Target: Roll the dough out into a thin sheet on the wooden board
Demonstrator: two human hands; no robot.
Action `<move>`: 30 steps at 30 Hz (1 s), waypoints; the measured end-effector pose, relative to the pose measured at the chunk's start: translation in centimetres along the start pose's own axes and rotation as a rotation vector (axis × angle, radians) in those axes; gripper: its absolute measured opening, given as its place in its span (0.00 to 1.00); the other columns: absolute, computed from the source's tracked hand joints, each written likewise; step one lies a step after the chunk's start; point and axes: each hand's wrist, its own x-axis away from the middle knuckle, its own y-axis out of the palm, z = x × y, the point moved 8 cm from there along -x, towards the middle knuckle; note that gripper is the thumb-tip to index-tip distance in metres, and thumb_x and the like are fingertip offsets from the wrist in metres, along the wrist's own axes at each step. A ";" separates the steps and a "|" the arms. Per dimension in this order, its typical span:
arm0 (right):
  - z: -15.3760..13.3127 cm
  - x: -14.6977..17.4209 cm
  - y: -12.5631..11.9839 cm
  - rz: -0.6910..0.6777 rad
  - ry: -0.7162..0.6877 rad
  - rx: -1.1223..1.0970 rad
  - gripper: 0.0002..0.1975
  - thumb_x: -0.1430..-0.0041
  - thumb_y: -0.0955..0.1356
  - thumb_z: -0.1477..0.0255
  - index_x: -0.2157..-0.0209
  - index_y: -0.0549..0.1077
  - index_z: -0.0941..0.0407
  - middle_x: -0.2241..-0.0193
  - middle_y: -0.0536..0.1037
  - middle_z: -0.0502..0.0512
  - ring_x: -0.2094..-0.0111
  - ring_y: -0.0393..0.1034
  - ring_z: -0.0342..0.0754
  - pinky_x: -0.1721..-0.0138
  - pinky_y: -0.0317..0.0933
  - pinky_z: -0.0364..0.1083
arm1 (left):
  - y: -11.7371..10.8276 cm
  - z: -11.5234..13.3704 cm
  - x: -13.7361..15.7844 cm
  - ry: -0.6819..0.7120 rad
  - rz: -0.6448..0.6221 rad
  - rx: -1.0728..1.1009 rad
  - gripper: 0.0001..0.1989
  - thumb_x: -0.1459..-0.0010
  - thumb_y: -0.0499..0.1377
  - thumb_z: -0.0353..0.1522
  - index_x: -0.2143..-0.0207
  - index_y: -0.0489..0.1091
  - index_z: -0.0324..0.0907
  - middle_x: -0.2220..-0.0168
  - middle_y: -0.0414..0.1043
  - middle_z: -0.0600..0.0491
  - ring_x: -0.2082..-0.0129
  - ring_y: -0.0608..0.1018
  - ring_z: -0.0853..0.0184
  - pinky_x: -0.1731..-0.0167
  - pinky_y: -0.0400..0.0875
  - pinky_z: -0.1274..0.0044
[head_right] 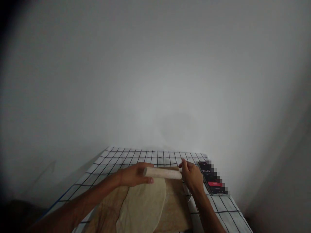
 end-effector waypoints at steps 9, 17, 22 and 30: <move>-0.3 0.3 -0.2 0.020 0.005 0.003 0.32 0.33 0.52 0.48 0.67 0.80 0.50 0.74 0.79 0.51 0.66 0.73 0.52 0.67 0.55 0.45 | 0.3 -2.0 -4.5 0.032 0.038 -0.017 0.15 0.48 0.62 0.44 0.64 0.78 0.43 0.68 0.78 0.53 0.66 0.78 0.61 0.67 0.66 0.76; -3.1 1.5 2.0 -0.007 -0.141 0.326 0.31 0.30 0.51 0.54 0.68 0.78 0.52 0.71 0.81 0.57 0.66 0.76 0.52 0.67 0.57 0.46 | -5.1 -0.4 -1.2 0.021 0.332 -0.036 0.20 0.34 0.48 0.42 0.50 0.73 0.45 0.50 0.76 0.50 0.52 0.76 0.63 0.54 0.68 0.74; -6.0 3.6 4.2 -0.078 -0.258 0.501 0.23 0.29 0.53 0.60 0.55 0.75 0.53 0.63 0.81 0.61 0.63 0.76 0.54 0.64 0.62 0.48 | -1.1 3.3 3.8 -0.007 0.363 -0.135 0.17 0.32 0.48 0.37 0.48 0.72 0.49 0.47 0.75 0.53 0.48 0.75 0.62 0.47 0.67 0.69; -5.8 3.2 6.3 -0.107 -0.437 0.552 0.23 0.29 0.54 0.65 0.39 0.66 0.52 0.35 0.62 0.61 0.33 0.50 0.57 0.37 0.48 0.60 | 3.5 0.0 3.9 -0.067 0.470 -0.534 0.22 0.32 0.46 0.35 0.38 0.62 0.46 0.36 0.63 0.47 0.34 0.61 0.55 0.36 0.54 0.57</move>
